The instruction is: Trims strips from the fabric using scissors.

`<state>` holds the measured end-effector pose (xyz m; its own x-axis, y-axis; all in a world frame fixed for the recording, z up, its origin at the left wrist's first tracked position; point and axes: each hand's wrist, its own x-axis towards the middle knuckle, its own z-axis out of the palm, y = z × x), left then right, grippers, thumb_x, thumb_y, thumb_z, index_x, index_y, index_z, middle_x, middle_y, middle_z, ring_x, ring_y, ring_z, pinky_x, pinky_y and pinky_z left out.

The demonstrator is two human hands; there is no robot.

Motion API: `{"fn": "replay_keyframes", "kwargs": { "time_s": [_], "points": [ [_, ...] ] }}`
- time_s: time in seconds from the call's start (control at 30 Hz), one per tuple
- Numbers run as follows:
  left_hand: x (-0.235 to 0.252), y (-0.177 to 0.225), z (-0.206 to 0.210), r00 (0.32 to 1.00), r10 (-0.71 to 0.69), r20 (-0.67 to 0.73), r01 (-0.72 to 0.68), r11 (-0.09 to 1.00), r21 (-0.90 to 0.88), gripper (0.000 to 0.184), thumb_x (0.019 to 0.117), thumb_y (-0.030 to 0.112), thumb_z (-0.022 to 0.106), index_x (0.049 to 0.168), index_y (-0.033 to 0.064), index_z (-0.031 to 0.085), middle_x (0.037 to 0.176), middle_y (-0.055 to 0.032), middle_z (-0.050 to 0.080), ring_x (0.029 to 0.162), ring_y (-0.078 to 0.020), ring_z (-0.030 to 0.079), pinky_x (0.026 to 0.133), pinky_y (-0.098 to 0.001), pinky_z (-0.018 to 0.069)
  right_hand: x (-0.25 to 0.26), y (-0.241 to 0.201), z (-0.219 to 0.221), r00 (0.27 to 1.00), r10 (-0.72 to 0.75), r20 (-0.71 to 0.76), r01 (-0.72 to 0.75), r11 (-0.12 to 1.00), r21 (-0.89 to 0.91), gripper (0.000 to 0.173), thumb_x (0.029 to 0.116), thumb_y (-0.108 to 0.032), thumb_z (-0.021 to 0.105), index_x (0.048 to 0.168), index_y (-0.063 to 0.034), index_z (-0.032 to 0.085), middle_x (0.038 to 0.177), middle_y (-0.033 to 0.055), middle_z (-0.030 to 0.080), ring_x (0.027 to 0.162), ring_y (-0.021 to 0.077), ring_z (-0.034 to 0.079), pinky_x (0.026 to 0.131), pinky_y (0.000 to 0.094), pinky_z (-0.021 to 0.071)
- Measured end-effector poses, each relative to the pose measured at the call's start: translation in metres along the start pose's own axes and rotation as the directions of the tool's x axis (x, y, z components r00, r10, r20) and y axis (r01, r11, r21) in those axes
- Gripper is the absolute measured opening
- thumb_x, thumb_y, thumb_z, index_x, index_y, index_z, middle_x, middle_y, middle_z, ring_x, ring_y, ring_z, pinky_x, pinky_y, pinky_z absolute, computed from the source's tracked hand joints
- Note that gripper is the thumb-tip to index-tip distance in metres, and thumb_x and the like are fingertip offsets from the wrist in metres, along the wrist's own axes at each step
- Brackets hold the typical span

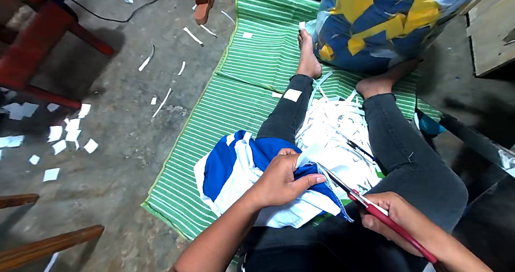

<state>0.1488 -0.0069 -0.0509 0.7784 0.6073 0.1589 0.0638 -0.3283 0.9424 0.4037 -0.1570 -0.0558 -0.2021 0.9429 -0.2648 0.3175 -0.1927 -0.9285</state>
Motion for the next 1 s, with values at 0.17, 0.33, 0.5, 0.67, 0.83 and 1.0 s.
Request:
{"fn": "replay_keyframes", "kwargs": {
  "time_s": [0.17, 0.33, 0.5, 0.67, 0.83, 1.0],
  "points": [
    [0.002, 0.000, -0.002, 0.999, 0.014, 0.043, -0.013, 1.000, -0.017, 0.021, 0.0982, 0.019, 0.067, 0.102, -0.0012, 0.071, 0.093, 0.0012, 0.074, 0.093, 0.0049, 0.064, 0.107, -0.0332, 0.0411, 0.002, 0.000, 0.003, 1.000, 0.019, -0.019, -0.018, 1.000, 0.022, 0.057, 0.0843, -0.075, 0.064, 0.065, -0.0218, 0.058, 0.051, -0.0151, 0.048, 0.043, -0.0078, 0.044, 0.038, 0.0139, 0.0346],
    [0.006, 0.001, -0.003, 0.986, 0.017, 0.166, -0.021, 1.000, 0.023, 0.025, 0.0989, 0.023, 0.066, 0.101, -0.0008, 0.071, 0.089, -0.0014, 0.073, 0.091, 0.0023, 0.063, 0.105, -0.0326, 0.0404, 0.005, -0.001, 0.004, 1.000, -0.003, -0.015, 0.003, 1.000, 0.012, 0.058, 0.0845, -0.076, 0.062, 0.067, -0.0212, 0.060, 0.054, -0.0149, 0.050, 0.045, -0.0077, 0.044, 0.041, 0.0139, 0.0347],
    [0.012, 0.002, -0.010, 0.967, 0.022, 0.255, -0.016, 1.000, -0.024, 0.022, 0.0985, 0.021, 0.066, 0.101, -0.0009, 0.071, 0.091, -0.0005, 0.073, 0.091, 0.0039, 0.063, 0.102, -0.0295, 0.0432, 0.006, -0.001, 0.004, 0.999, -0.001, -0.054, 0.000, 1.000, -0.010, 0.056, 0.0834, -0.073, 0.066, 0.062, -0.0220, 0.056, 0.050, -0.0159, 0.046, 0.043, -0.0088, 0.043, 0.039, 0.0133, 0.0330],
    [0.018, 0.003, -0.012, 0.918, 0.012, 0.396, -0.015, 1.000, 0.003, 0.025, 0.0991, 0.024, 0.065, 0.097, -0.0008, 0.072, 0.085, -0.0023, 0.071, 0.087, 0.0011, 0.061, 0.100, -0.0294, 0.0407, 0.010, 0.002, 0.004, 1.000, -0.004, -0.011, 0.004, 1.000, 0.013, 0.057, 0.0830, -0.075, 0.065, 0.067, -0.0205, 0.059, 0.055, -0.0150, 0.050, 0.047, -0.0082, 0.045, 0.042, 0.0129, 0.0344],
    [0.025, 0.001, -0.014, 0.874, 0.018, 0.485, -0.028, 0.999, 0.014, 0.025, 0.0998, 0.024, 0.063, 0.100, 0.0000, 0.072, 0.088, -0.0037, 0.071, 0.089, -0.0019, 0.062, 0.101, -0.0330, 0.0414, 0.015, -0.007, 0.001, 0.997, 0.059, -0.050, -0.053, 0.992, 0.115, 0.045, 0.0813, -0.063, 0.076, 0.063, -0.0237, 0.063, 0.050, -0.0168, 0.051, 0.041, -0.0090, 0.043, 0.038, 0.0119, 0.0317],
    [0.039, 0.008, -0.007, 0.819, -0.058, 0.571, -0.055, 0.982, 0.180, 0.031, 0.1001, 0.029, 0.063, 0.098, -0.0022, 0.069, 0.078, -0.0090, 0.067, 0.079, -0.0130, 0.061, 0.095, -0.0401, 0.0412, 0.044, -0.036, 0.010, 0.927, -0.154, -0.341, 0.169, 0.986, 0.015, 0.025, 0.0879, -0.040, 0.077, 0.084, -0.0155, 0.073, 0.065, -0.0171, 0.061, 0.054, -0.0122, 0.050, 0.049, 0.0077, 0.0404]
  ]
}}
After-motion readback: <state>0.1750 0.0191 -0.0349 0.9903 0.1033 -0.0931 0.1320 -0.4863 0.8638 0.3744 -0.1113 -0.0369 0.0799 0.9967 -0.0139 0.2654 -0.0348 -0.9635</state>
